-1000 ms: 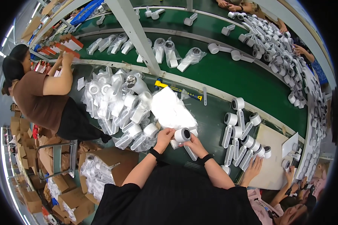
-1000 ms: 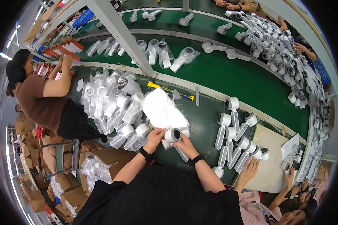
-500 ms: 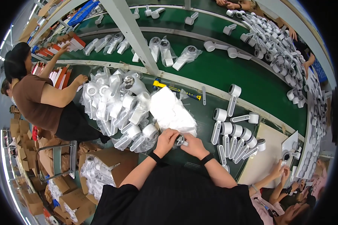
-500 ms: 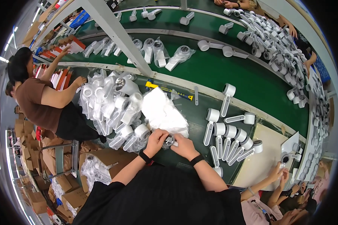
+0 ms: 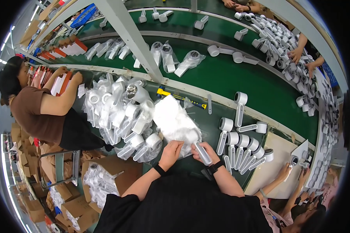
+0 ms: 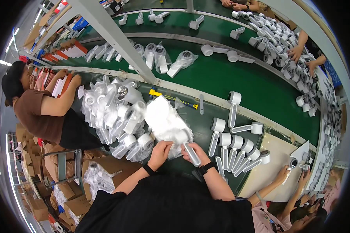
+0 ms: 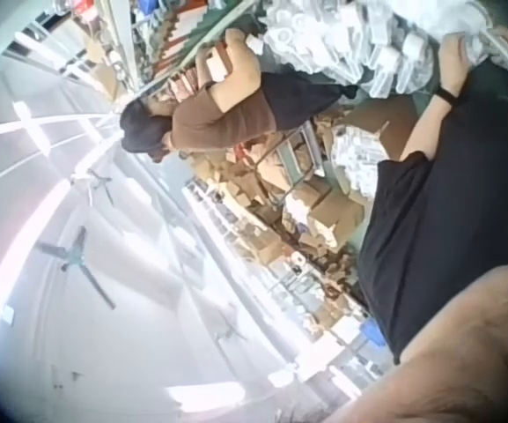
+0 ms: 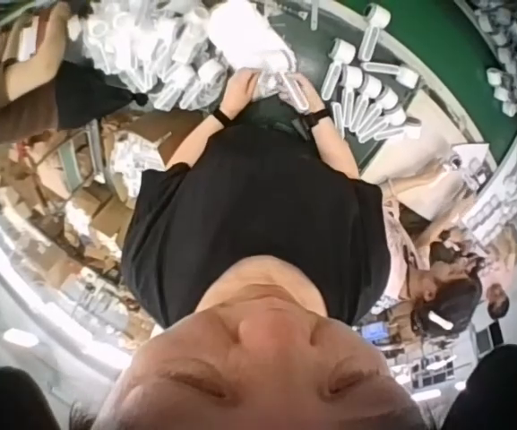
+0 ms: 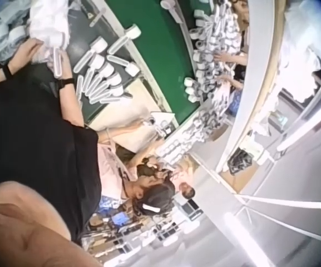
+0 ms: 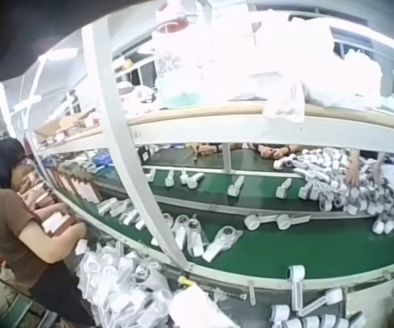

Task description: The person packages handheld fans by hand, picking up a fan, sliding it into a plastic bag, and placing the bagged fan onto the conveyor belt. This process is repeated for several fans, occasionally moving aside plastic bags to reach more fans.

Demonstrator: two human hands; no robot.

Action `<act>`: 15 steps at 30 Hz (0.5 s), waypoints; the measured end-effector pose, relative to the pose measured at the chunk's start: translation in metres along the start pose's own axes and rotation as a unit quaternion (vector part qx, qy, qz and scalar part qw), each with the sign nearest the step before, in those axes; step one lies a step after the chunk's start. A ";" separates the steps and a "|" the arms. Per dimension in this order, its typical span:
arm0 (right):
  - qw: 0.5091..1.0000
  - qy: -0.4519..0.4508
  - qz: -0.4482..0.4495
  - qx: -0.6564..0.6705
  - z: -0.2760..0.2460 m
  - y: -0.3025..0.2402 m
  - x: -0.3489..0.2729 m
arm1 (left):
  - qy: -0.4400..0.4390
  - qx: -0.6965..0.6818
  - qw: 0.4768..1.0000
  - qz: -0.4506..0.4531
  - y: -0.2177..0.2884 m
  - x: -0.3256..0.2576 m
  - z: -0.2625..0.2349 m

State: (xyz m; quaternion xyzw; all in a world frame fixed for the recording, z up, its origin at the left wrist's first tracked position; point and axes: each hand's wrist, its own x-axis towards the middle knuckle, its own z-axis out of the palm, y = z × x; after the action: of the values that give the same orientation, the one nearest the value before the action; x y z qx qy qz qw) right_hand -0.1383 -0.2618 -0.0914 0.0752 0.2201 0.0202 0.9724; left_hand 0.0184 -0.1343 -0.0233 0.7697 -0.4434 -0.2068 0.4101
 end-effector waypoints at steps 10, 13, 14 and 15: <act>0.874 0.137 -0.155 -0.439 0.042 0.007 0.003 | 0.041 -0.112 0.967 -0.224 -0.009 0.003 0.018; 0.925 0.094 -0.143 -0.339 0.048 0.005 -0.014 | 0.033 -0.110 0.964 -0.241 -0.017 0.002 0.013; 0.926 0.093 -0.139 -0.339 0.048 0.004 -0.015 | 0.003 -0.170 0.944 -0.284 -0.027 0.003 0.013; 0.925 0.075 -0.119 -0.352 0.049 0.003 -0.015 | -0.027 -0.229 0.918 -0.323 -0.035 0.002 0.012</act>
State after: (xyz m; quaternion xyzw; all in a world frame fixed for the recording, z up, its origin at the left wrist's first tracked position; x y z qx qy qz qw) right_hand -0.1311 -0.2662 -0.0410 -0.3000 0.2788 -0.0144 0.9122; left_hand 0.0288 -0.1318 -0.0588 0.7501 -0.1219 -0.4448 0.4740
